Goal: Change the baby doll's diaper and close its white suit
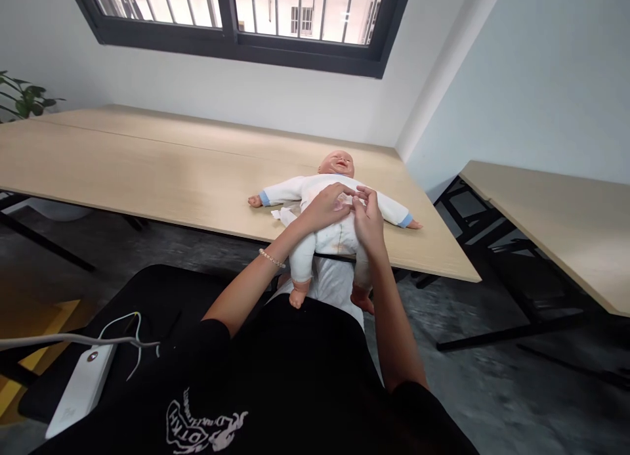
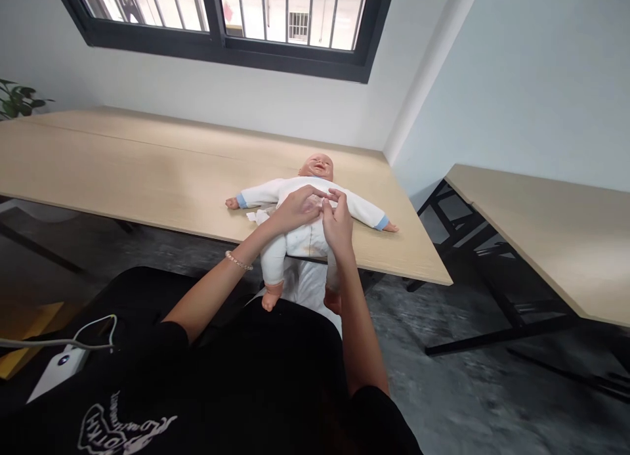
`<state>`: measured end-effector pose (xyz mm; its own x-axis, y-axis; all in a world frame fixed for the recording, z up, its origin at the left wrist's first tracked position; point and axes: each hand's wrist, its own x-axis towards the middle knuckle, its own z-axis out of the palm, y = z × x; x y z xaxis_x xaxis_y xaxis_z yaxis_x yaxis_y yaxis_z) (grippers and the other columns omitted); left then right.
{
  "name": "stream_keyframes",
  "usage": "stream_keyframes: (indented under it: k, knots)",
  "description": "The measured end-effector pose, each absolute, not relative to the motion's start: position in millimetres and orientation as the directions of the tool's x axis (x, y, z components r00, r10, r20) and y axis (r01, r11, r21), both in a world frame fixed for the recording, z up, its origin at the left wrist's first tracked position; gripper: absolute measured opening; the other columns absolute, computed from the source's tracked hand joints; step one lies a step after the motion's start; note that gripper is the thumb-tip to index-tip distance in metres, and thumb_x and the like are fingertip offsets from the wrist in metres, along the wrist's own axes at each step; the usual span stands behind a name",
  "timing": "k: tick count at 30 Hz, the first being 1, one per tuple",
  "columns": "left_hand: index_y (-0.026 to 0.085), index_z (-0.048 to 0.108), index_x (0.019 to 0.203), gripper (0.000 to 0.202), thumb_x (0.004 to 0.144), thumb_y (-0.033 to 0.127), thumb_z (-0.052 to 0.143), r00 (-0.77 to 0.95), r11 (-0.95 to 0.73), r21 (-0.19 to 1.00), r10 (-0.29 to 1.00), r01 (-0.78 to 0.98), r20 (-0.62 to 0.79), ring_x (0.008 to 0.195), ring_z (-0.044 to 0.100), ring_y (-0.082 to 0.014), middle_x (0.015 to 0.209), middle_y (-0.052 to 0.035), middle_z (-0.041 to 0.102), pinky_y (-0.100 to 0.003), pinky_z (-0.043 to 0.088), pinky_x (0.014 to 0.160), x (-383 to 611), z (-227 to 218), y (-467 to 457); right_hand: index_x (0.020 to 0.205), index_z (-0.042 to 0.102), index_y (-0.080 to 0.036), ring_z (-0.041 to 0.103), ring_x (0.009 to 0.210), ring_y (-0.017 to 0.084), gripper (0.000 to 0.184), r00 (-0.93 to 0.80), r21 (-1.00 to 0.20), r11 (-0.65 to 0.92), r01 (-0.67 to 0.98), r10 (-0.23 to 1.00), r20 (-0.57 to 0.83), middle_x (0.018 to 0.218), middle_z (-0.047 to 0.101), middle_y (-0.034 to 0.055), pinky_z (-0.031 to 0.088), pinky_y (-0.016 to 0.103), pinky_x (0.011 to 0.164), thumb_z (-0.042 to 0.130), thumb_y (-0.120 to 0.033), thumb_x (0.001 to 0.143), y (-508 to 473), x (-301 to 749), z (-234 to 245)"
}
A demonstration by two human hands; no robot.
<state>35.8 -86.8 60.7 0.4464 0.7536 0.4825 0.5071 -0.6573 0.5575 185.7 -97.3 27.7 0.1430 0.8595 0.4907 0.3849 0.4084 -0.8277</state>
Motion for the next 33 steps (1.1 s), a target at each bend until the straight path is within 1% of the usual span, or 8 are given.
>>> stream_keyframes:
  k: [4,10,14,18,23,27,30,33]
  knots:
    - [0.015,0.064,0.133,0.038,0.098,0.024,0.051,0.560,-0.690,0.467,0.723,0.553,0.404,0.126,0.064,-0.0244,0.134,-0.0114,0.070,-0.039,0.048,0.113,34.9,55.2,-89.9,0.112,0.055,-0.024,0.064,0.119,0.022,0.026,0.240,-0.854,0.474,0.213,0.822,0.516,0.124,0.066,0.0086,0.050,0.040,0.108,0.051,-0.034,0.089,-97.4,189.5,24.2]
    - [0.017,0.056,0.151,0.050,0.111,0.036,0.033,0.695,-0.730,0.363,0.675,0.580,0.247,0.157,0.036,-0.0230,0.161,-0.0068,0.051,-0.048,0.013,0.134,24.4,57.6,-88.4,0.095,0.061,-0.023,0.070,0.098,0.021,0.019,0.403,-0.862,0.497,0.103,0.771,0.493,0.105,0.068,0.0040,0.053,0.041,0.100,0.058,-0.038,0.085,-110.6,212.4,19.0]
    - [0.017,0.048,0.158,0.055,0.113,0.039,0.025,0.706,-0.721,0.350,0.680,0.597,0.196,0.161,0.027,-0.0210,0.166,-0.0071,0.044,-0.046,0.009,0.135,19.9,58.9,-86.6,0.091,0.065,-0.021,0.067,0.099,0.023,0.025,0.401,-0.903,0.427,0.044,0.821,0.407,0.099,0.071,0.0063,0.054,0.043,0.100,0.065,-0.042,0.077,-118.4,221.1,5.3]
    - [0.016,0.040,0.163,0.056,0.113,0.039,0.029,0.674,-0.698,0.451,0.696,0.556,0.247,0.159,0.034,-0.0234,0.167,-0.0104,0.042,-0.047,0.013,0.134,19.3,57.6,-84.4,0.093,0.067,-0.021,0.066,0.102,0.026,0.031,0.331,-0.932,0.360,0.028,0.877,0.349,0.101,0.073,0.0088,0.052,0.045,0.102,0.068,-0.047,0.076,-124.1,216.5,-5.7]
    - [0.020,0.057,0.150,0.047,0.110,0.040,0.042,0.565,-0.668,0.647,0.713,0.367,0.415,0.152,0.045,-0.0259,0.155,-0.0080,0.058,-0.043,0.022,0.133,18.9,48.2,-83.8,0.094,0.066,-0.020,0.065,0.107,0.027,0.036,0.290,-0.947,0.317,0.046,0.903,0.316,0.105,0.073,0.0106,0.050,0.044,0.103,0.066,-0.052,0.077,-126.4,214.7,-7.3]
    - [0.015,0.064,0.134,0.042,0.108,0.039,0.041,0.165,-0.619,0.729,0.783,0.292,0.599,0.132,0.062,-0.0262,0.136,-0.0139,0.069,-0.042,0.042,0.119,6.8,28.5,-82.2,0.092,0.064,-0.020,0.065,0.104,0.026,0.036,0.311,-0.952,0.293,0.085,0.900,0.304,0.105,0.072,0.0101,0.049,0.043,0.102,0.065,-0.053,0.079,-127.5,217.2,-8.0]
    - [0.015,0.067,0.103,0.027,0.104,0.033,0.048,-0.077,-0.501,0.775,0.819,0.387,0.568,0.108,0.068,-0.0251,0.111,-0.0130,0.074,-0.039,0.051,0.102,-15.4,11.1,-79.0,0.091,0.065,-0.020,0.064,0.102,0.026,0.036,0.323,-0.955,0.278,0.099,0.899,0.295,0.105,0.072,0.0095,0.048,0.044,0.102,0.066,-0.054,0.078,-128.1,218.1,-9.0]
    - [0.015,0.066,0.098,0.014,0.097,0.025,0.057,-0.043,-0.318,0.741,0.905,0.592,0.423,0.104,0.066,-0.0281,0.105,-0.0140,0.073,-0.042,0.051,0.099,-36.4,1.8,-77.8,0.092,0.066,-0.021,0.064,0.102,0.026,0.035,0.318,-0.959,0.267,0.092,0.905,0.282,0.105,0.072,0.0089,0.048,0.044,0.102,0.066,-0.053,0.079,-128.6,217.3,-9.7]
